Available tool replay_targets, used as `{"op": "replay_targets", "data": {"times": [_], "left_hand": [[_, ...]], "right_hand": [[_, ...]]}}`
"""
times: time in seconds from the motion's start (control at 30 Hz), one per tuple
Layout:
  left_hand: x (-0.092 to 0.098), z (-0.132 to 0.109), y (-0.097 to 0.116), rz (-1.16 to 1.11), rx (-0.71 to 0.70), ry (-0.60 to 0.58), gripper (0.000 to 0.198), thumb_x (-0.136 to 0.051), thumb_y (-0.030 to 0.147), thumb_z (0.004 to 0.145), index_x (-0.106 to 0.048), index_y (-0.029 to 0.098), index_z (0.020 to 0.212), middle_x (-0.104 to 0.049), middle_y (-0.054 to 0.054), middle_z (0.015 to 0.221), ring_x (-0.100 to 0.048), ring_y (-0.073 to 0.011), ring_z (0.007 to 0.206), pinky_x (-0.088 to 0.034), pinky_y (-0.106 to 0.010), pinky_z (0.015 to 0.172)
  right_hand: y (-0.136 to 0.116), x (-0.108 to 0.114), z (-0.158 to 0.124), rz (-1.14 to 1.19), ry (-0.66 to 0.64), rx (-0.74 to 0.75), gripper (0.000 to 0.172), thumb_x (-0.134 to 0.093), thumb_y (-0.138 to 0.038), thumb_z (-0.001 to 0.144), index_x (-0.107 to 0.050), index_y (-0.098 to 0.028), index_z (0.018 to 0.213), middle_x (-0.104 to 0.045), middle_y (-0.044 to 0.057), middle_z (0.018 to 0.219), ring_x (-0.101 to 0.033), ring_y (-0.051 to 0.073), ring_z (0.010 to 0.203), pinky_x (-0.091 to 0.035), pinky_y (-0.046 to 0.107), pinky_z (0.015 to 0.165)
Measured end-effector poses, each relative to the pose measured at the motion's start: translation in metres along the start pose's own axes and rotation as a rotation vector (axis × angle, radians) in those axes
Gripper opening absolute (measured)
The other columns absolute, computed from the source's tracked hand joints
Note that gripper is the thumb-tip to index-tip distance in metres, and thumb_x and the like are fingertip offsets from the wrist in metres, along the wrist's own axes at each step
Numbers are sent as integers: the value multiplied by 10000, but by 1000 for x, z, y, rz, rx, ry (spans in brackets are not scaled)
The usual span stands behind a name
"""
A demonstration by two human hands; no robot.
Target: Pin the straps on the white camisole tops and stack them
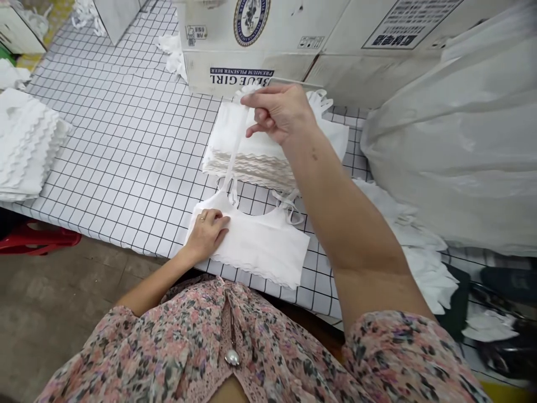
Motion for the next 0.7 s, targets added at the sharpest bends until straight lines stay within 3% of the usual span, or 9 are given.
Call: {"op": "replay_targets", "data": {"times": [0.1, 0.17, 0.27, 0.33, 0.4, 0.53, 0.7], "left_hand": [[4, 1, -2, -109, 49, 16, 270, -623, 280, 1021, -734, 197, 1252, -674, -166, 1236, -617, -330, 1174, -558, -551, 1003], [13, 4, -6, -332, 110, 51, 267, -656, 291, 1008, -741, 208, 1247, -703, -145, 1220, -657, -300, 1163, -579, -530, 1030], [32, 14, -21, -750, 256, 121, 285, -645, 309, 1024, -734, 208, 1276, -752, -118, 1231, -731, -222, 1103, -625, -433, 1021], [50, 24, -39, -847, 344, 185, 287, -674, 296, 996, -750, 196, 1254, -773, -110, 1240, -747, -193, 1081, -633, -386, 1010], [69, 36, -59, -784, 396, 219, 281, -732, 280, 931, -776, 179, 1189, -789, -104, 1202, -744, -188, 1062, -635, -361, 986], [95, 59, -97, -502, 433, 203, 217, -728, 247, 879, -799, 171, 1070, -790, -83, 1127, -728, -168, 977, -624, -327, 919], [91, 80, -117, -280, 392, 89, 233, -718, 188, 852, -787, 205, 1074, -740, -55, 1125, -706, -148, 908, -598, -308, 872]], "right_hand": [[-16, 6, -24, -155, 59, 234, 243, -892, -452, 787, -734, -281, 855, -551, -18, 606, -370, 148, 512, -632, 452, 628], [-16, 3, -53, -301, 90, 433, 186, -802, -441, 897, -766, -258, 900, -657, 17, 725, -495, 160, 583, -596, 419, 650], [7, -8, -99, -504, 41, 688, 182, -687, -366, 984, -779, -233, 901, -730, 33, 816, -611, 155, 691, -532, 343, 671], [29, -9, -121, -635, 30, 801, 210, -628, -313, 1017, -765, -223, 884, -706, 27, 750, -615, 144, 672, -497, 308, 658], [48, -3, -133, -721, 52, 833, 216, -600, -269, 1030, -754, -218, 887, -699, 27, 727, -625, 143, 661, -487, 296, 661], [69, 14, -141, -764, 70, 759, 183, -619, -256, 1015, -763, -221, 907, -744, 39, 772, -655, 158, 664, -498, 297, 663], [79, 9, -164, -803, -12, 753, 236, -573, -254, 1036, -765, -210, 906, -762, 56, 803, -683, 173, 696, -514, 300, 673]]}}
Point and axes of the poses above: each hand's wrist, its own z-axis towards the middle knuckle, its own x-axis out of the back of the hand, y = z × x, the point moved 7 cm from there along z, towards the middle knuckle
